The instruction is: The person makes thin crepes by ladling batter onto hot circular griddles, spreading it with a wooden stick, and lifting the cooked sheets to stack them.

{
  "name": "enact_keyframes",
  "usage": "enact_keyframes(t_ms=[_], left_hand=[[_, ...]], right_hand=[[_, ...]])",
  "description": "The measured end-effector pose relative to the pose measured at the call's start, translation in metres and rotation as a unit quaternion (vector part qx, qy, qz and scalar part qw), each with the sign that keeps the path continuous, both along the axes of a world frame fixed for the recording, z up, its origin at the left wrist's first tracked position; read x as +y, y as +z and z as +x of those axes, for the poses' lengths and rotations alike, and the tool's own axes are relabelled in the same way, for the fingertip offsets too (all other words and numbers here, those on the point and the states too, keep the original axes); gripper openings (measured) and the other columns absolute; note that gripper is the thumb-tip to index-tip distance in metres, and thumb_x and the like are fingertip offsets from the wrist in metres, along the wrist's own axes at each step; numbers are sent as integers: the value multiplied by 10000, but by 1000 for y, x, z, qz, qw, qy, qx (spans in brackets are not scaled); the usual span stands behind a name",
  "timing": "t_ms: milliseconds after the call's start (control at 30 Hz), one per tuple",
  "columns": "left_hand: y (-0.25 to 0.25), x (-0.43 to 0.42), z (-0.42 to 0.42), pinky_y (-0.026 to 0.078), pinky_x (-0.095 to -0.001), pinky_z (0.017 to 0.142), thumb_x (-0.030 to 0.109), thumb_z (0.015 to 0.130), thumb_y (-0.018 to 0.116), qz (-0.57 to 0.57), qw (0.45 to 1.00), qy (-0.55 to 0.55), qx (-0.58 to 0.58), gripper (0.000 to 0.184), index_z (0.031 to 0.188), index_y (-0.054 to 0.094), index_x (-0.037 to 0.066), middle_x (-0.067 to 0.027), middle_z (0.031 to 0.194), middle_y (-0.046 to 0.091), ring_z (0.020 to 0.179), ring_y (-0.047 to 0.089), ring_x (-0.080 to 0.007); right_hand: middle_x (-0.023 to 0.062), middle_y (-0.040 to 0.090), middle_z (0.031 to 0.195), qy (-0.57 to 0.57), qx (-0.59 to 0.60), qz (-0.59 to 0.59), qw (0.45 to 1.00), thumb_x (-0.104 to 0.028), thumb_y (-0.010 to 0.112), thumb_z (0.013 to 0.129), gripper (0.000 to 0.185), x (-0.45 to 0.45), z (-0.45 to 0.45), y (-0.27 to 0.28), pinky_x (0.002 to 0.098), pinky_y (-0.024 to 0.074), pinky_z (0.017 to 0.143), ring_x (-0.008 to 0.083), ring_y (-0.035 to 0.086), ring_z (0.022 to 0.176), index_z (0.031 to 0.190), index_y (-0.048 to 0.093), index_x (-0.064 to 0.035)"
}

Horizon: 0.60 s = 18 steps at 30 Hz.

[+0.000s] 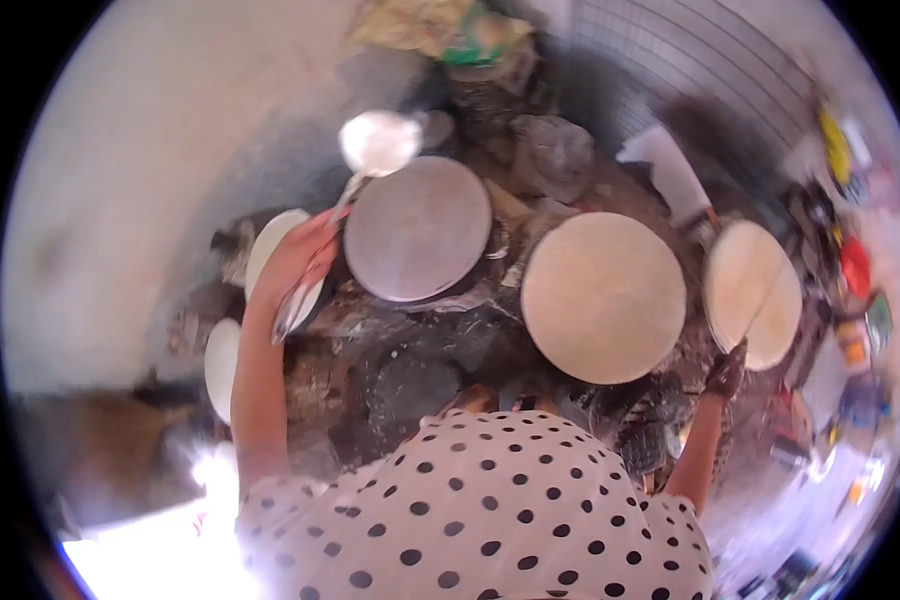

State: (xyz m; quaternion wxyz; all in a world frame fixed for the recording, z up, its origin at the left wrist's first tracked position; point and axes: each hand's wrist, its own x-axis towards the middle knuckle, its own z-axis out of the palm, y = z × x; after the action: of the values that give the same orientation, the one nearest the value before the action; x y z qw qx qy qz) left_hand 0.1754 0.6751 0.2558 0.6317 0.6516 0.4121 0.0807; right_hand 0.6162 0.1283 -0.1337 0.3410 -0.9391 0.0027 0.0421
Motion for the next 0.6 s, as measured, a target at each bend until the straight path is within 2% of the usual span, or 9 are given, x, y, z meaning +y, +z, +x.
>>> enact_keyframes(t_ms=[100, 133, 200, 267, 333, 400, 433, 567, 600], left_hand=[[-28, 26, 17, 221, -187, 367, 230, 984, 447, 26, 1000, -6, -3, 349, 1269, 497, 36, 94, 554, 326, 407, 291, -18], [-53, 50, 18, 226, -187, 367, 222, 972, 474, -46, 999, 7, -23, 298, 1204, 524, 42, 96, 555, 328, 414, 298, -14], [-95, 82, 20, 231, -187, 367, 214, 959, 500, -118, 992, 12, -49, 250, 1138, 552, 48, 98, 556, 330, 420, 305, -10], [-133, 95, 29, 254, -185, 368, 186, 930, 550, -211, 975, 2, -71, 141, 1009, 565, 70, 93, 569, 345, 432, 326, -6], [-173, 100, 43, 272, -188, 370, 196, 928, 556, -234, 968, -15, -83, 146, 1000, 564, 69, 83, 579, 366, 431, 340, -16], [-215, 105, 51, 291, -190, 373, 205, 925, 563, -257, 961, -30, -97, 152, 991, 563, 68, 72, 589, 387, 431, 355, -26], [-236, 108, 53, 301, -199, 373, 201, 925, 549, -206, 975, -28, -79, 152, 998, 569, 69, 58, 597, 408, 429, 367, -40], [-280, 124, 57, 332, -236, 371, 179, 929, 476, -48, 997, -30, -57, 171, 1005, 586, 71, 15, 601, 461, 422, 409, -83], [-282, 124, 53, 332, -236, 371, 179, 929, 476, -56, 997, -33, -53, 171, 1005, 586, 71, 15, 601, 461, 422, 409, -83]], right_hand=[[74, 637, 1126, 178, -93, 192, 961, -226, 517, 907, 412, 117, -82, 77, 337, 508, 834, 232, 627, 981, 1297, 477, -100], [75, 635, 1130, 254, -126, 214, 935, -218, 507, 915, 413, 156, -109, 103, 335, 507, 837, 232, 626, 982, 1308, 471, -99], [77, 632, 1138, 396, -206, 170, 879, -204, 489, 931, 414, 224, -158, 145, 330, 504, 845, 233, 623, 985, 1330, 459, -97], [124, 633, 993, 470, -273, 74, 836, -258, 514, 911, 417, 282, -198, 171, 381, 518, 777, 297, 634, 891, 1318, 471, -177], [137, 602, 894, 442, -154, -25, 883, -303, 535, 892, 407, 322, -224, 166, 425, 513, 711, 326, 623, 794, 1294, 500, -254], [134, 605, 902, 440, -128, -95, 884, -300, 540, 888, 412, 332, -238, 145, 430, 510, 703, 326, 624, 799, 1295, 500, -253], [132, 608, 910, 441, -105, -156, 878, -298, 545, 884, 417, 341, -242, 139, 434, 507, 695, 326, 625, 804, 1296, 500, -253], [156, 612, 865, 359, -140, -73, 920, -291, 568, 873, 412, 362, -278, 119, 448, 505, 677, 341, 629, 769, 1279, 517, -236], [156, 612, 865, 357, -133, -79, 921, -291, 568, 873, 412, 368, -286, 107, 448, 505, 677, 341, 629, 769, 1279, 517, -236]])
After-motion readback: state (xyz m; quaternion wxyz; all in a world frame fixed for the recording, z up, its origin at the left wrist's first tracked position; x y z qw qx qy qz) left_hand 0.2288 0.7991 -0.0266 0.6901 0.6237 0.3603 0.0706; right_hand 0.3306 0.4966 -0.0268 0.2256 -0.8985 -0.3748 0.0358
